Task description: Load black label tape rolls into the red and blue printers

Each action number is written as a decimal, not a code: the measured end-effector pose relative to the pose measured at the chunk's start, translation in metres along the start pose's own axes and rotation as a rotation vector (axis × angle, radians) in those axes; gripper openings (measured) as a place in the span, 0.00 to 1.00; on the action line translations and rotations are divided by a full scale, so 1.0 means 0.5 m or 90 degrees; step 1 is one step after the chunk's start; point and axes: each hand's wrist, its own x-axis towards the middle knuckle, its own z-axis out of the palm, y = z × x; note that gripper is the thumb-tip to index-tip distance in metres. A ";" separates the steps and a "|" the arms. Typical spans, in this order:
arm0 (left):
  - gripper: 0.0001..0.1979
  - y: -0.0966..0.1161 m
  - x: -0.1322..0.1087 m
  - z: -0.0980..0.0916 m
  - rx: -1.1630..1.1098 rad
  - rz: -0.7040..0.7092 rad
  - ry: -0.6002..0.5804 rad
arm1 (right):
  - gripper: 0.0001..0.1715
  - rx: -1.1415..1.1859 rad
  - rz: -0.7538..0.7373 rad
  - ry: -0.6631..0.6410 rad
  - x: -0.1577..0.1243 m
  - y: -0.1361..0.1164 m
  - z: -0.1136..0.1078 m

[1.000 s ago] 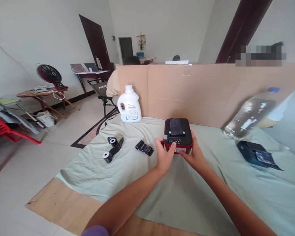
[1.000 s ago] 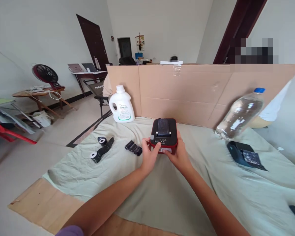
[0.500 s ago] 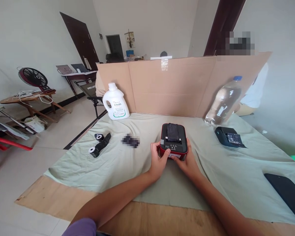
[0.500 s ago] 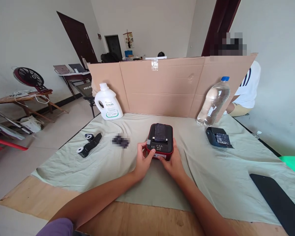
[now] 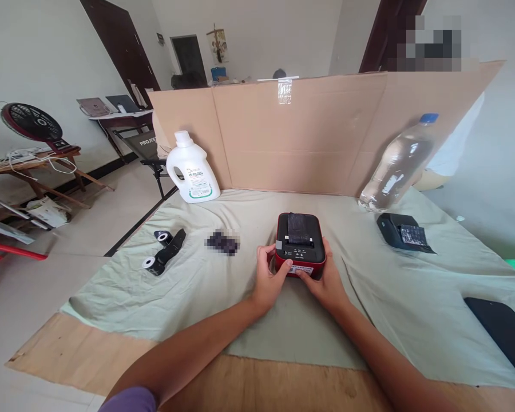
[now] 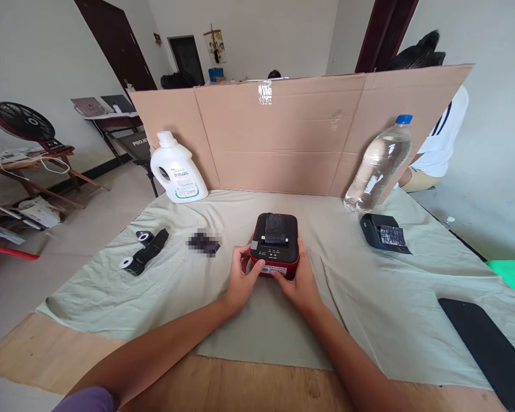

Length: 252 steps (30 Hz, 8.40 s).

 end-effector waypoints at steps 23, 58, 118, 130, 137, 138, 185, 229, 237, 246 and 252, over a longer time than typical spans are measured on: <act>0.19 -0.011 0.085 -0.076 0.065 0.042 -0.196 | 0.57 0.007 0.042 0.014 0.005 -0.005 -0.012; 0.35 -0.012 0.076 -0.077 0.356 0.238 -0.258 | 0.61 -0.010 0.033 -0.021 0.000 -0.007 -0.020; 0.39 -0.008 0.081 -0.075 0.194 0.132 -0.306 | 0.20 -0.626 0.173 -0.504 0.307 -0.179 0.002; 0.38 -0.014 0.080 -0.081 0.194 0.129 -0.312 | 0.16 -0.532 0.186 -0.459 0.298 -0.177 -0.008; 0.21 0.069 0.116 -0.077 0.175 0.184 -0.142 | 0.07 -0.362 0.064 -0.397 0.276 -0.217 -0.109; 0.18 0.101 0.130 -0.072 0.192 0.170 -0.140 | 0.05 -0.328 0.042 -0.379 0.271 -0.227 -0.123; 0.15 0.350 0.127 -0.068 0.052 -0.040 -0.244 | 0.16 0.311 0.032 -0.080 0.225 -0.340 -0.152; 0.19 0.389 0.101 -0.088 0.030 -0.087 -0.258 | 0.09 0.339 -0.090 0.066 0.219 -0.357 -0.121; 0.26 0.404 0.097 -0.097 0.016 0.014 -0.143 | 0.09 0.333 -0.084 0.036 0.222 -0.351 -0.102; 0.22 0.392 0.124 -0.109 0.032 0.050 -0.084 | 0.11 0.292 -0.149 0.016 0.217 -0.349 -0.075; 0.18 0.383 0.140 -0.117 0.065 0.013 -0.140 | 0.15 0.208 -0.252 -0.011 0.214 -0.355 -0.057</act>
